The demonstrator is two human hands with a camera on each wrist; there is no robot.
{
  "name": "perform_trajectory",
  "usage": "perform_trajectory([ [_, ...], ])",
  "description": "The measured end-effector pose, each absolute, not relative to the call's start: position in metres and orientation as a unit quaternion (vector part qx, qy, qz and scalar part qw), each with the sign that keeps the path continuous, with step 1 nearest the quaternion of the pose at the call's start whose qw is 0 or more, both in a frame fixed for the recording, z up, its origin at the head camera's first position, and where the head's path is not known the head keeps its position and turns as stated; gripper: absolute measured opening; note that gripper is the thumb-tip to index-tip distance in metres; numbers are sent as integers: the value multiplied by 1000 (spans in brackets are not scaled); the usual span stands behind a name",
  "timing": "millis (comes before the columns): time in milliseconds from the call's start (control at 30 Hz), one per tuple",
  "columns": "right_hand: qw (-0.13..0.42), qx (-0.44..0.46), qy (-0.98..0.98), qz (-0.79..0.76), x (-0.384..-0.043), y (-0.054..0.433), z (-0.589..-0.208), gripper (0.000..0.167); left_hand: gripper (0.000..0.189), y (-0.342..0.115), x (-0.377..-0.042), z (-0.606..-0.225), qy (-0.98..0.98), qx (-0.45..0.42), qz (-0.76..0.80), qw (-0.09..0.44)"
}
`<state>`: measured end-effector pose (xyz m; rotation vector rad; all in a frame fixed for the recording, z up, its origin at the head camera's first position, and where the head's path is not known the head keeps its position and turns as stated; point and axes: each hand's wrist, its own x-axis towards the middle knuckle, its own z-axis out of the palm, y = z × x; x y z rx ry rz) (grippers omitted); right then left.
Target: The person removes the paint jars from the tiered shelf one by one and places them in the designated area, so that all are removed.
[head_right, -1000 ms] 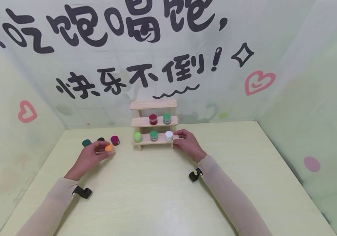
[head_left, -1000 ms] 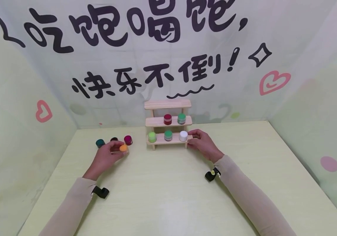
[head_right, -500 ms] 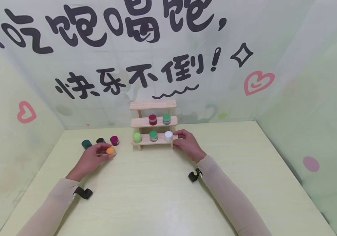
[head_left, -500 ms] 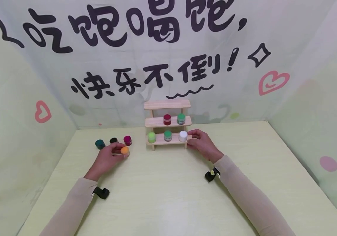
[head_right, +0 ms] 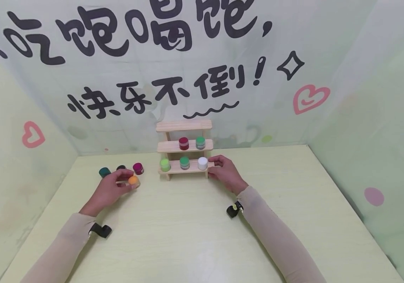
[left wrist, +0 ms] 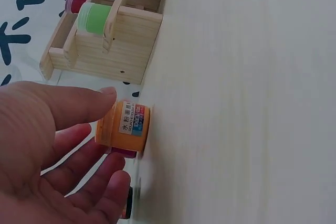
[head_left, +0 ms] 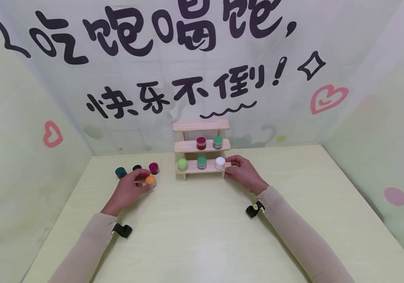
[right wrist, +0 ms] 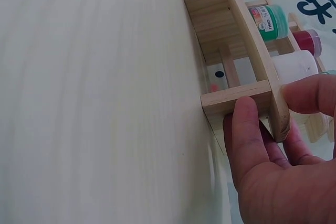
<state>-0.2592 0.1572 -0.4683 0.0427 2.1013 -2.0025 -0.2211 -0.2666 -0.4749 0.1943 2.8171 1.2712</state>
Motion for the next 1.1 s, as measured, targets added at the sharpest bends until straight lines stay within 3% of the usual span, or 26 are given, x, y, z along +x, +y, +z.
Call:
perform_trajectory([
  [667, 123, 16, 724, -678, -261, 159, -469, 42, 44, -238, -237, -438, 892, 34, 450, -4],
  [1100, 128, 10, 719, -683, -259, 160, -469, 41, 41, -195, -259, -415, 864, 66, 498, -40],
])
